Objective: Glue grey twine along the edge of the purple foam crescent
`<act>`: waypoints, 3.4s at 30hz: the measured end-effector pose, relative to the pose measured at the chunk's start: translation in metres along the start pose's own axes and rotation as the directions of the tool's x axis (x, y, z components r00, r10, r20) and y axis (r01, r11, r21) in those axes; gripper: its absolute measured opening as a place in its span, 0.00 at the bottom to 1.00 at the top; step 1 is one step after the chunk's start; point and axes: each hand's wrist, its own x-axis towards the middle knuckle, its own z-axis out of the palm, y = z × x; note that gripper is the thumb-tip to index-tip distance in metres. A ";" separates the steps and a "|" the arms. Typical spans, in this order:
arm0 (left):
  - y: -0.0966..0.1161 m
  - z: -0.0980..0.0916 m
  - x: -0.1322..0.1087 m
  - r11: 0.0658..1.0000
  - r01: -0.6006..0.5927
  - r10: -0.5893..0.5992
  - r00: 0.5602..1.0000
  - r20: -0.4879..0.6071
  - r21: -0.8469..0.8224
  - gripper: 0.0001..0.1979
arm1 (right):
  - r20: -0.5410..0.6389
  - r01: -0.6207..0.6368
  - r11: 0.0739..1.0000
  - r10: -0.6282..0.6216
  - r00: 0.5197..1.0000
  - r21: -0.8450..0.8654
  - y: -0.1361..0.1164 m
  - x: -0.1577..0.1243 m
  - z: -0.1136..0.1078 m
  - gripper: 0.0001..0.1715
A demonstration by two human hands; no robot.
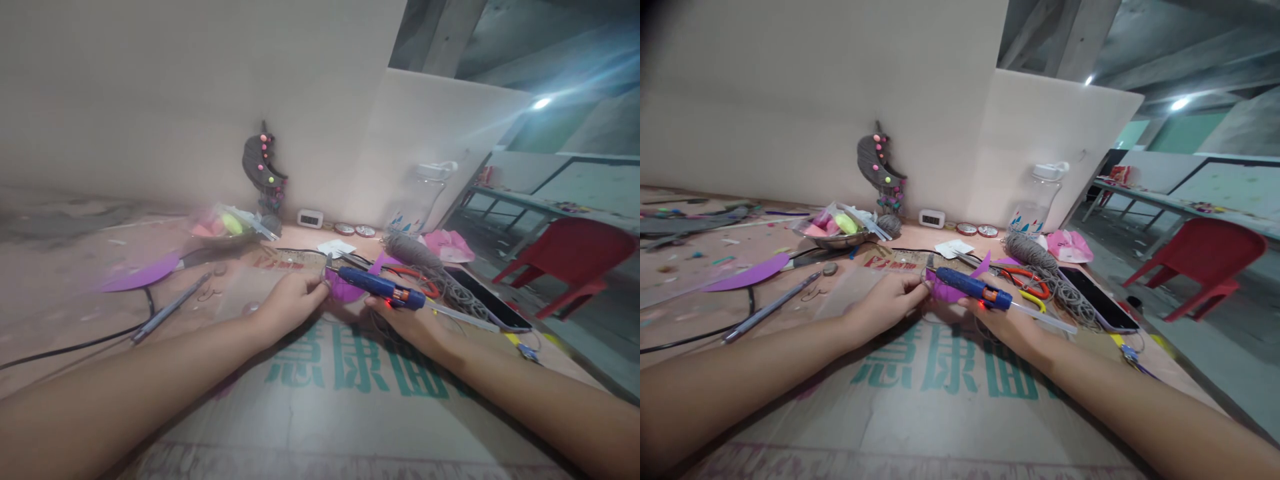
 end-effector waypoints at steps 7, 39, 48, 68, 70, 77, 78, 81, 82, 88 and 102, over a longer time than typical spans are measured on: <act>0.001 -0.001 0.000 0.999 0.006 -0.006 1.000 0.009 0.048 0.15 | -0.007 -0.035 0.999 0.035 0.999 0.004 0.000 -0.001 0.000 0.13; -0.002 0.000 0.000 0.997 -0.003 0.002 1.000 0.002 0.075 0.15 | -0.016 -0.086 0.996 0.086 0.996 0.008 -0.003 -0.001 -0.001 0.15; 0.000 0.000 -0.001 0.997 0.008 -0.009 1.000 0.013 0.076 0.16 | -0.020 -0.099 0.995 0.099 0.995 0.017 -0.001 -0.002 0.001 0.15; 0.003 -0.001 -0.001 0.999 0.025 -0.025 1.000 0.007 0.020 0.18 | -0.037 -0.085 0.996 0.086 0.996 0.022 -0.004 0.000 -0.001 0.14; 0.003 -0.001 -0.001 0.999 0.026 -0.026 1.000 0.007 0.022 0.18 | -0.040 -0.086 0.996 0.087 0.995 0.033 -0.005 0.001 -0.001 0.14; 0.003 -0.001 -0.001 0.999 0.039 -0.040 0.999 0.004 0.026 0.18 | -0.057 -0.099 0.994 0.101 0.993 0.045 -0.005 0.002 0.000 0.15; 0.003 -0.001 -0.001 0.999 0.043 -0.043 0.999 0.001 0.028 0.18 | -0.057 -0.098 0.994 0.101 0.993 0.050 -0.004 0.001 0.000 0.15; 0.002 -0.001 -0.001 0.998 0.049 -0.049 0.999 -0.007 0.027 0.18 | -0.066 -0.103 0.992 0.108 0.992 0.069 -0.001 0.001 0.001 0.15; 0.002 -0.001 -0.001 0.998 0.051 -0.051 0.999 -0.008 0.026 0.18 | -0.068 -0.112 0.991 0.117 0.991 0.072 0.000 0.000 0.002 0.14; 0.005 -0.001 -0.001 0.997 0.072 -0.072 0.997 -0.001 0.015 0.18 | -0.049 -0.160 0.985 0.164 0.985 0.070 0.007 -0.001 0.004 0.13; 0.002 -0.001 0.001 0.993 0.107 -0.108 0.994 -0.016 -0.056 0.19 | -0.104 -0.134 0.991 0.136 0.985 0.031 0.012 -0.002 0.005 0.13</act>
